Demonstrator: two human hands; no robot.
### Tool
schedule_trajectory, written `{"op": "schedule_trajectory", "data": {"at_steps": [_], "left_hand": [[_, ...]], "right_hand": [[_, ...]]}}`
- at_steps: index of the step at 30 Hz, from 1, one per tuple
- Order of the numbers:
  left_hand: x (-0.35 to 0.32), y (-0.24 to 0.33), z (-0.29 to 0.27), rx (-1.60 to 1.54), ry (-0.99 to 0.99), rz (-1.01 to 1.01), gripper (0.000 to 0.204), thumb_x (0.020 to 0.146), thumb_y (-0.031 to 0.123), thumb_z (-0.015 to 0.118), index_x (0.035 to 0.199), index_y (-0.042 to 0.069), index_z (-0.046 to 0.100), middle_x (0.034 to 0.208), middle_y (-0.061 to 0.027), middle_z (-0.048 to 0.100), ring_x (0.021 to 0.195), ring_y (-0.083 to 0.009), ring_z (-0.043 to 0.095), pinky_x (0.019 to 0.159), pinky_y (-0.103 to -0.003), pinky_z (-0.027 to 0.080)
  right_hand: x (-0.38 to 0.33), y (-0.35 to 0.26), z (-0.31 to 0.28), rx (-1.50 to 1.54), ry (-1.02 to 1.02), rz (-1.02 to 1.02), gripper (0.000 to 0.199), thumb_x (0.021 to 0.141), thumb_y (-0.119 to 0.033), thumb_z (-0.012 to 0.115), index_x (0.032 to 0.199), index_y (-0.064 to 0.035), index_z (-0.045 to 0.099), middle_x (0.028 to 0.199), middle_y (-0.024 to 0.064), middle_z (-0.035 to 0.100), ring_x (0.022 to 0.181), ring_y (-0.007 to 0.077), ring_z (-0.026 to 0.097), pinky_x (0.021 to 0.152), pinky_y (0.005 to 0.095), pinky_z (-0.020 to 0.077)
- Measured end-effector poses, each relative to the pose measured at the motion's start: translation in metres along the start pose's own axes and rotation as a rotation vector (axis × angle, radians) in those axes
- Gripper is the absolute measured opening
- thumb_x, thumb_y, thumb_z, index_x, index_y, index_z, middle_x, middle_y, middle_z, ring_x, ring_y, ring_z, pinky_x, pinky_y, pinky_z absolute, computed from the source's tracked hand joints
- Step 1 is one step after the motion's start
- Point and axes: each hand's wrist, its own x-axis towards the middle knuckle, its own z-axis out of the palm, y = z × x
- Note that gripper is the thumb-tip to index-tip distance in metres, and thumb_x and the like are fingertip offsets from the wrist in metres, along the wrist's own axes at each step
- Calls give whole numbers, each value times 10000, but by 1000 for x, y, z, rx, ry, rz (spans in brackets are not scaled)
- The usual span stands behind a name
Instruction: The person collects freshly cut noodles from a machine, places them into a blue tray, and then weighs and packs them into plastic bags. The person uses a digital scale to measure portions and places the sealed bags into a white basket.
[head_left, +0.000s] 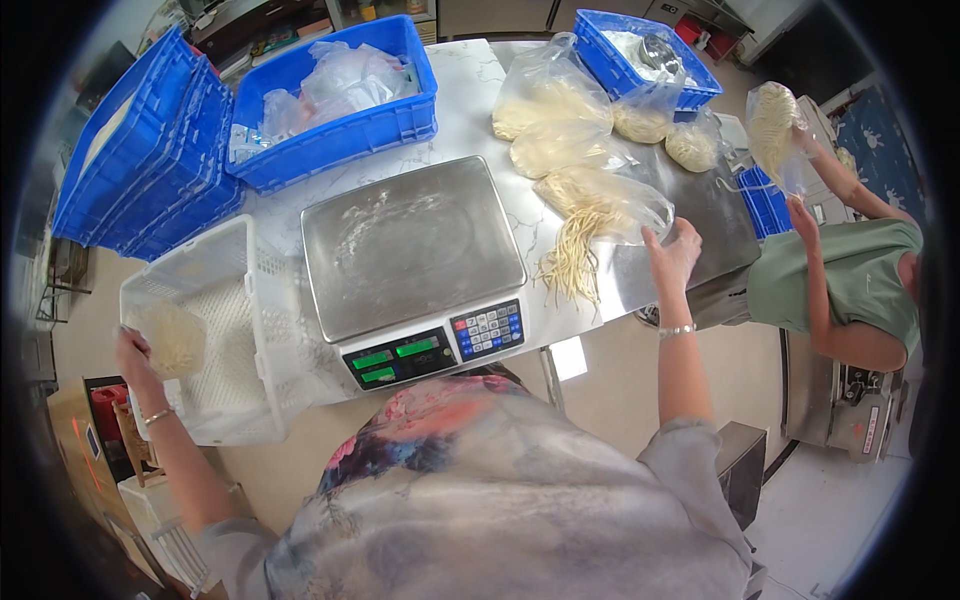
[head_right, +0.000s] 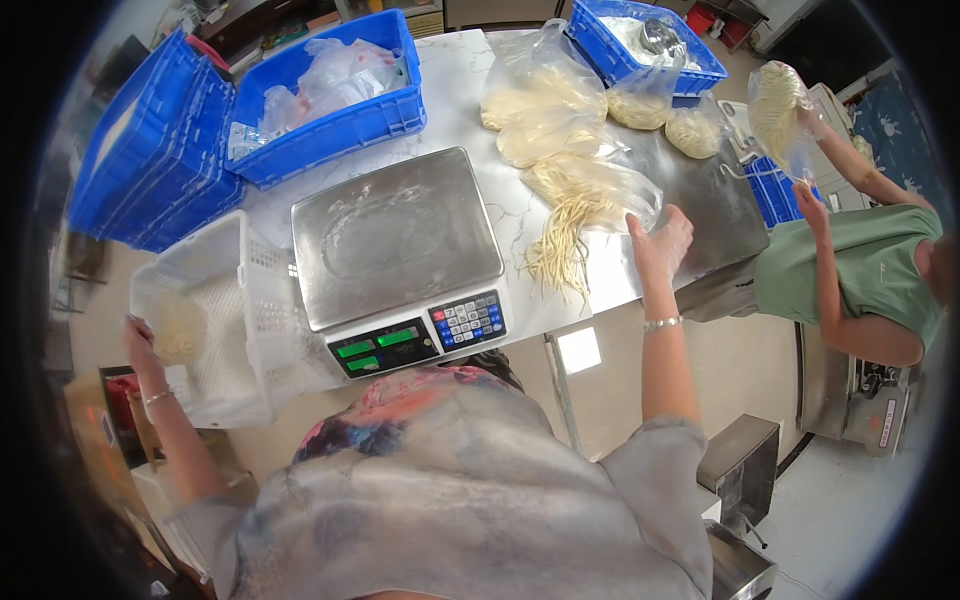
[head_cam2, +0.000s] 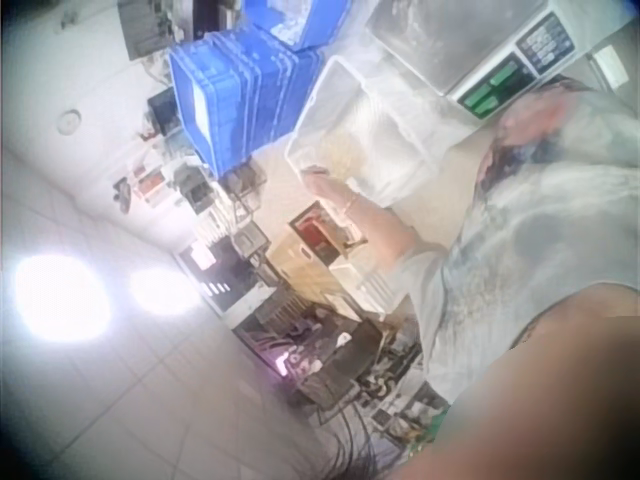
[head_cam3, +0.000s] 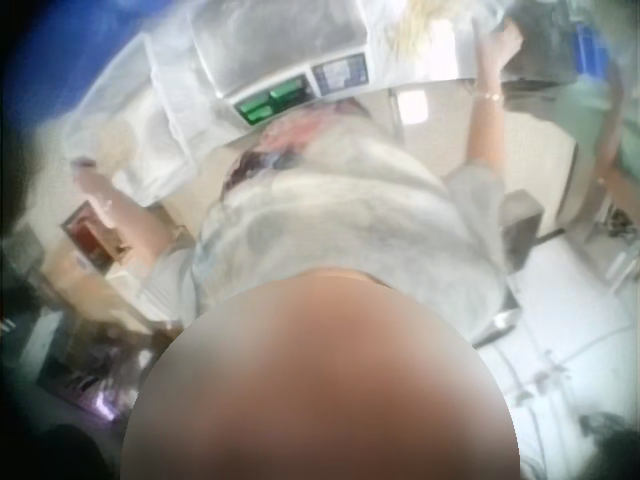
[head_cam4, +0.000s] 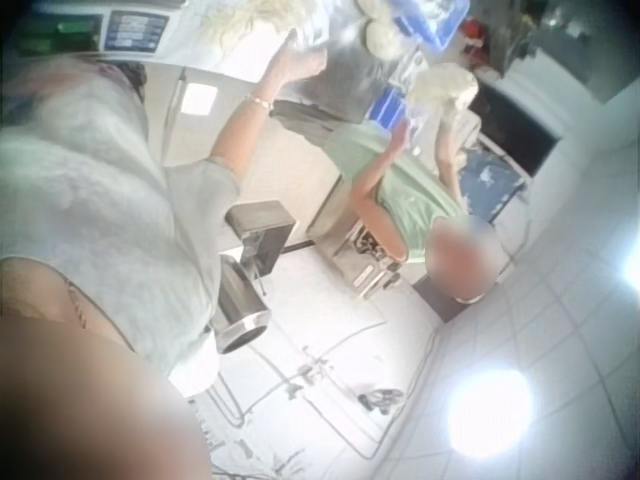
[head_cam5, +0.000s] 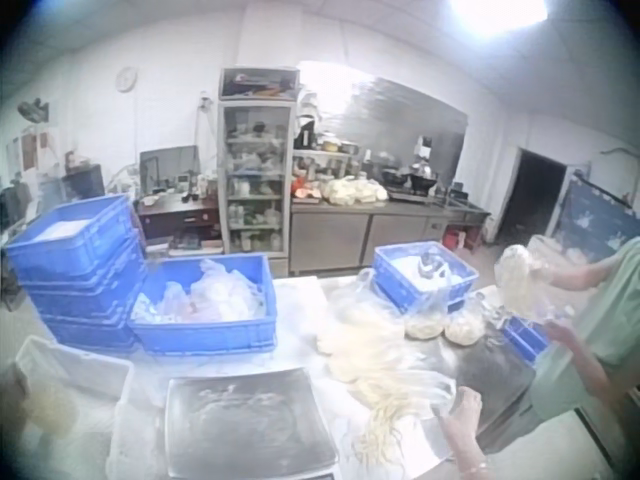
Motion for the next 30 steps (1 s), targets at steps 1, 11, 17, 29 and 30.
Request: {"op": "schedule_trajectory", "data": {"at_steps": [1, 11, 17, 29, 30], "left_hand": [[0, -23, -2, 240, 142, -205, 272, 1012, 258, 448, 940, 38, 591, 826, -33, 593, 659, -87, 525, 587, -227, 416], [-89, -7, 11, 150, 106, -50, 372, 980, 136, 509, 1343, 52, 522, 1320, -107, 553, 1188, -224, 575, 936, -338, 477], [-156, 80, 82, -44, 47, 113, 331, 986, 128, 508, 1298, 29, 561, 1352, -113, 546, 1191, -207, 568, 971, -327, 465], [-206, 128, 244, -272, -487, 249, 269, 942, 28, 502, 1201, 16, 574, 1318, -88, 533, 1104, -145, 552, 945, -289, 438], [-209, 127, 247, -278, -495, 228, 262, 940, 28, 509, 1194, 16, 575, 1310, -87, 537, 1100, -146, 551, 945, -289, 436]], "right_hand": [[12, 3, 11, 208, -142, 88, 508, 795, -269, 737, 1160, 39, 562, 958, 128, 592, 927, 239, 595, 820, 347, 490], [133, -82, 1, 1445, -716, 511, 202, 962, -194, 528, 974, 4, 567, 591, -79, 352, 501, 49, 318, 506, 224, 293], [172, -180, -92, 1775, -976, 261, 147, 978, -138, 487, 964, -6, 549, 592, -90, 268, 506, 41, 249, 486, 220, 216], [89, -297, -106, 2345, -1363, 238, 153, 993, -113, 466, 1017, 28, 520, 654, -62, 267, 540, 59, 238, 508, 220, 217], [70, -300, -95, 2224, -1332, 342, 163, 986, -128, 478, 1023, 23, 530, 669, -47, 343, 578, 81, 335, 560, 225, 291]]}}
